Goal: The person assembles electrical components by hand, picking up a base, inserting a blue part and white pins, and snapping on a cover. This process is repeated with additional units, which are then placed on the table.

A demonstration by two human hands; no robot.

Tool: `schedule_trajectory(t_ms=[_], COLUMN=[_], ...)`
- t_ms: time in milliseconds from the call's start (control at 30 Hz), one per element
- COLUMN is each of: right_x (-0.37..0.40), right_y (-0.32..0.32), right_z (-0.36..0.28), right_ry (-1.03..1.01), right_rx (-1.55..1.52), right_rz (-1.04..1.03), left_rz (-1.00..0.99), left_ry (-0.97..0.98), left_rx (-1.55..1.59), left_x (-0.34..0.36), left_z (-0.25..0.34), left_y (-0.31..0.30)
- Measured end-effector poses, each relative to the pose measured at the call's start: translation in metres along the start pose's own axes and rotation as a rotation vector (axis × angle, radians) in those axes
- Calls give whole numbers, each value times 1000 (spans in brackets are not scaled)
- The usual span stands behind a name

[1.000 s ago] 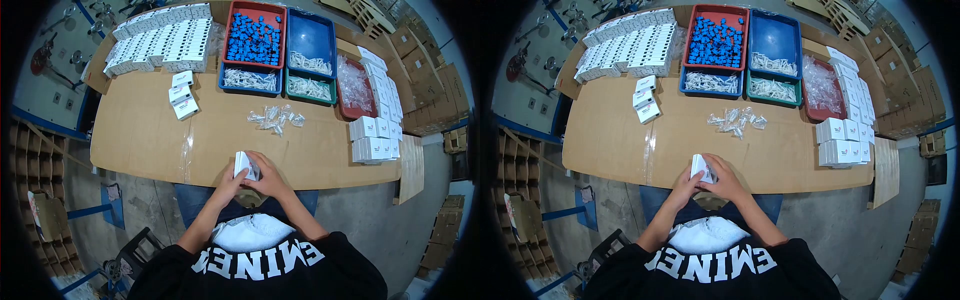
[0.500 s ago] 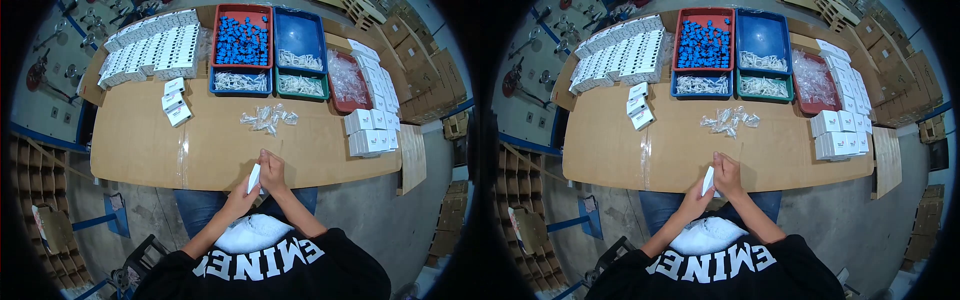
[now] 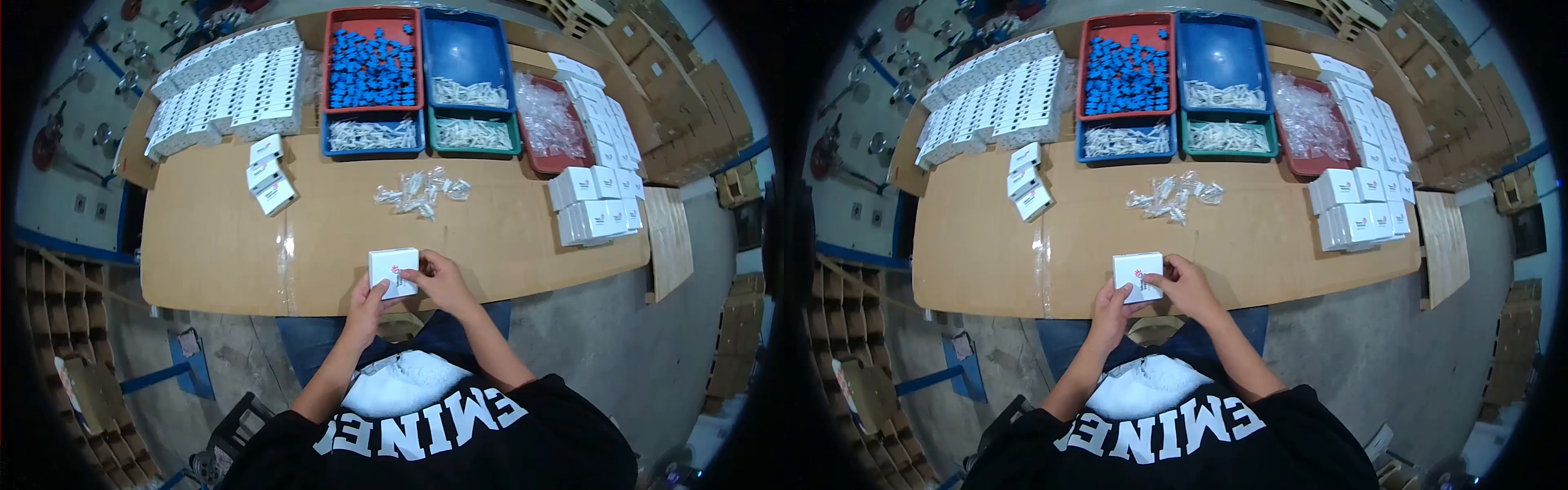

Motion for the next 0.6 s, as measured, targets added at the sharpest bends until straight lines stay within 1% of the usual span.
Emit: schedule_trajectory(t_ms=[67,100,167,200,233,300,367,400,433,467,533,567,600], right_x=[17,22,33,34,36,36,28,25,27,31,38,37,35], right_y=[1,-4,-7,-10,-18,-33,-71,-99,-129,-162,-227,-258,-290], right_z=[-17,-22,-36,-34,-34,-35,-34,-39,-53,-66,-77,-75,-71], right_ry=[-288,-281,-599,-571,-559,-518,-535,-541,-478,-415,-415,-483,-403], right_rx=[141,141,513,548,552,578,613,609,566,516,620,702,775], right_rz=[387,420,226,170,203,200,496,646,780,908,1229,1399,1467], left_rz=[-1,-32,-37,-74,-119,-195,-197,-211,-220,-292,-287,-279,-274], left_ry=[-48,-59,-57,-69,-70,-58,-55,15,90,113,120,123,132], left_rx=[-182,-177,-179,-174,-179,-187,-143,-254,-366,-411,-379,-345,-345], left_x=[-5,-9,-15,-18,-20,-23,-20,-21,-23,-24,-24,-26,-28], left_z=[7,5,0,-3,-6,-8,-13,-14,-14,-26,-39,-41,-41], left_y=[6,8,10,11,10,16,24,25,23,13,0,-3,-4])
Point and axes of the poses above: each hand's wrist, its own x-axis away from the middle knuckle, its own y-axis out of the palm, z = x × y, the point moved 3 cm from there along -x, towards the middle knuckle, and after that the axes turned 14 degrees about y, right-handed, at the moved point
